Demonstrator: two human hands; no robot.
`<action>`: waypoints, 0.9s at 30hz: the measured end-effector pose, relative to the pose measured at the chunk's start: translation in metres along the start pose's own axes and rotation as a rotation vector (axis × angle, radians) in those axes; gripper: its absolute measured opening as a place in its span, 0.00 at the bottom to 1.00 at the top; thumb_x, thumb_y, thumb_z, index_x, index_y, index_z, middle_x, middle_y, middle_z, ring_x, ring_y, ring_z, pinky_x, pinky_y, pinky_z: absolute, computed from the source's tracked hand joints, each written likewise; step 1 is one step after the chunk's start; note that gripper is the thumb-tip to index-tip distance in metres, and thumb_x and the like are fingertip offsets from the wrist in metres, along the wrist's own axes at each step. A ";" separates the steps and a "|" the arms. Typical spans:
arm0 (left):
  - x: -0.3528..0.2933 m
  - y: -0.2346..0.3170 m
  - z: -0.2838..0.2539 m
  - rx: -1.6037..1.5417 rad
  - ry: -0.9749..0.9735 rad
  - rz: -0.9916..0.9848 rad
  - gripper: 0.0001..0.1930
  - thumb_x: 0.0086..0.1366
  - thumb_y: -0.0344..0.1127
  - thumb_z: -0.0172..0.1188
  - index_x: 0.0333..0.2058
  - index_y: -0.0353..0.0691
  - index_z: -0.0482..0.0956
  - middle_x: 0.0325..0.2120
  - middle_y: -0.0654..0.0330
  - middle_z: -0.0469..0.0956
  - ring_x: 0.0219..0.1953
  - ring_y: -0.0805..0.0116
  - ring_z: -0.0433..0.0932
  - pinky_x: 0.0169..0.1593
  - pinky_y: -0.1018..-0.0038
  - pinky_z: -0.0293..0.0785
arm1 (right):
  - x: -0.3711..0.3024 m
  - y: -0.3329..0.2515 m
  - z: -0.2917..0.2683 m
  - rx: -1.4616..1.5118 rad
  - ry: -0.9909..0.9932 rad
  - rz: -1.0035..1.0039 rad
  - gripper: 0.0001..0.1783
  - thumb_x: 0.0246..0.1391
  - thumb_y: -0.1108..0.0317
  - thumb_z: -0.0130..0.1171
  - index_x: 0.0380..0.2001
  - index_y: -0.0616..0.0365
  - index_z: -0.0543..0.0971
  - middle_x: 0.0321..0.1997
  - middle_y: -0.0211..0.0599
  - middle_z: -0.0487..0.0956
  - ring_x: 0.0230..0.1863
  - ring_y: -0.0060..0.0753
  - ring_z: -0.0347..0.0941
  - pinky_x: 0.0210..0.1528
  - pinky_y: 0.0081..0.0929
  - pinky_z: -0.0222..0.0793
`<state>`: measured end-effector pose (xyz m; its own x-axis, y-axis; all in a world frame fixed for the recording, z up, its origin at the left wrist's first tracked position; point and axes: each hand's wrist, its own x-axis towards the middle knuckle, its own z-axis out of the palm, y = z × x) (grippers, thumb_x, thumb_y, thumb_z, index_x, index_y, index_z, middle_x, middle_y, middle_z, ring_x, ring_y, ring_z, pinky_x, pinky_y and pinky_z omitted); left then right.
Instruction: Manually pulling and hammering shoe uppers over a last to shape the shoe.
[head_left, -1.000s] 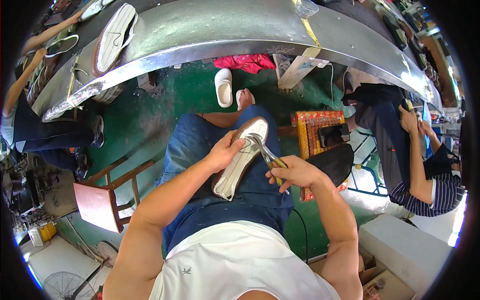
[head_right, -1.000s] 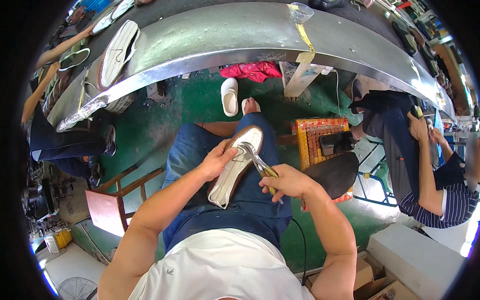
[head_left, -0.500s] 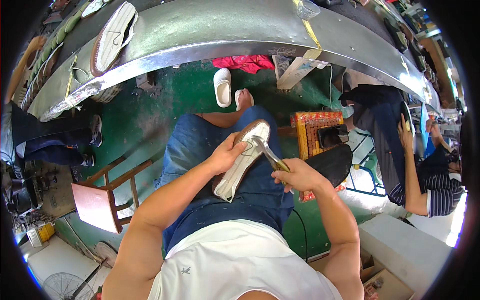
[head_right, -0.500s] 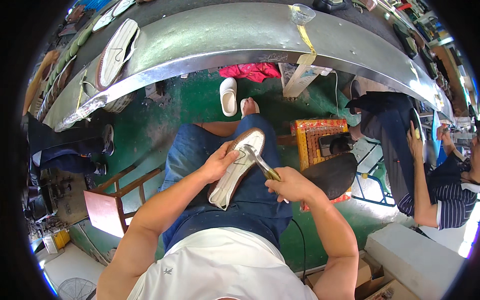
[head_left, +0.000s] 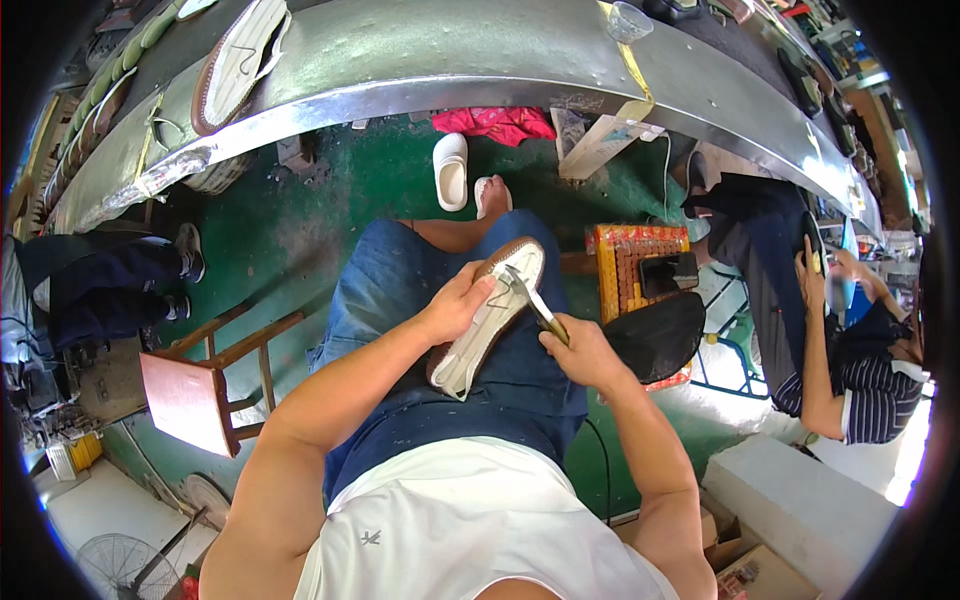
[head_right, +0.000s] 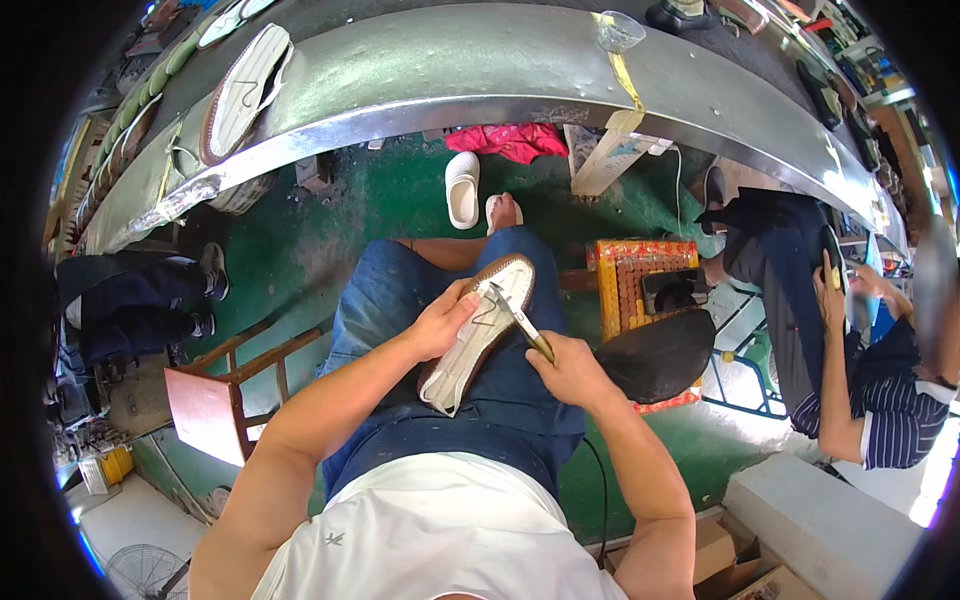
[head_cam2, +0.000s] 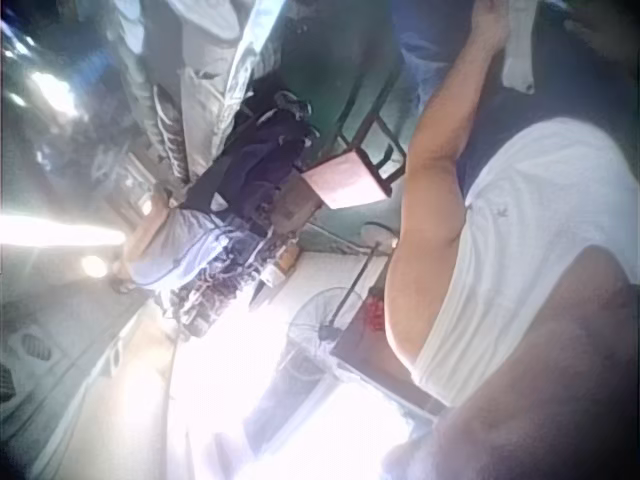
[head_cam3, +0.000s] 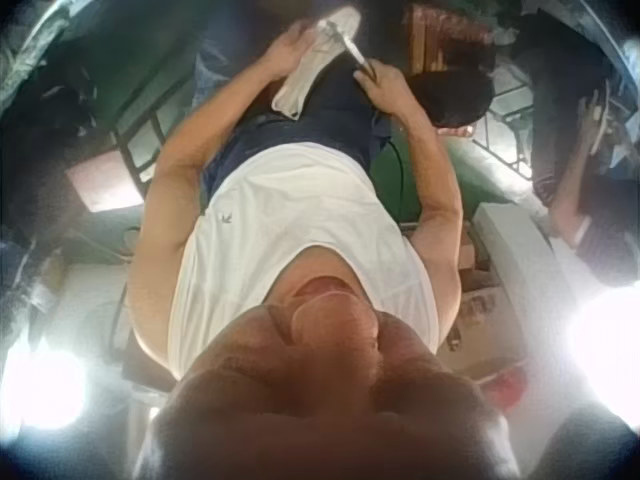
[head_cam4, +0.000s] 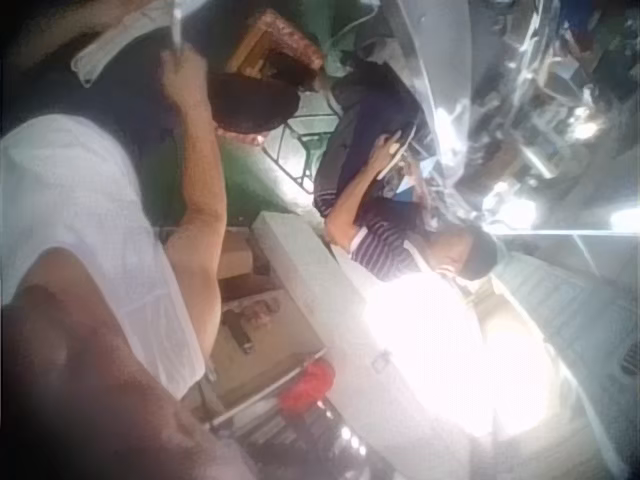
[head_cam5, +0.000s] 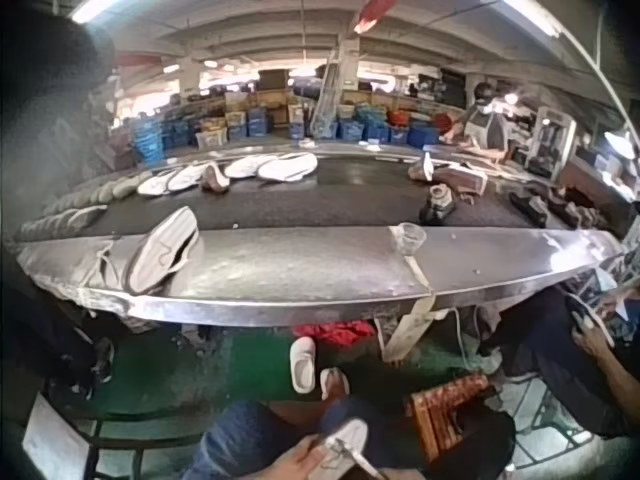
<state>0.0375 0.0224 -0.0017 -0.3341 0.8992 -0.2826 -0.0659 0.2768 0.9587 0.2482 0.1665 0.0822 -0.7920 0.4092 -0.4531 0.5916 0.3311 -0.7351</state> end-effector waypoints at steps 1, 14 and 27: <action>0.000 0.000 0.000 0.003 -0.007 0.001 0.28 0.78 0.50 0.45 0.64 0.32 0.64 0.55 0.42 0.75 0.60 0.52 0.74 0.64 0.64 0.66 | -0.001 -0.004 -0.008 -0.048 -0.046 -0.018 0.13 0.62 0.63 0.60 0.40 0.64 0.77 0.33 0.58 0.80 0.39 0.64 0.77 0.41 0.49 0.71; -0.007 0.002 0.003 0.102 0.067 0.061 0.29 0.76 0.51 0.47 0.62 0.31 0.66 0.52 0.39 0.77 0.58 0.44 0.76 0.62 0.60 0.69 | -0.010 0.005 0.026 -0.165 0.206 -0.157 0.14 0.62 0.64 0.60 0.47 0.60 0.76 0.36 0.55 0.80 0.41 0.64 0.77 0.41 0.52 0.73; 0.005 0.032 0.034 -0.025 0.006 -0.261 0.30 0.71 0.50 0.60 0.61 0.32 0.73 0.47 0.55 0.81 0.48 0.68 0.78 0.54 0.70 0.73 | -0.041 0.052 0.017 0.715 -0.336 0.246 0.13 0.67 0.68 0.54 0.48 0.66 0.77 0.36 0.37 0.82 0.35 0.28 0.80 0.32 0.26 0.76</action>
<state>0.0654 0.0473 0.0266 -0.3081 0.7963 -0.5205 -0.1741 0.4907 0.8538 0.3090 0.1523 0.0541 -0.7222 0.0858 -0.6863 0.6053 -0.4017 -0.6872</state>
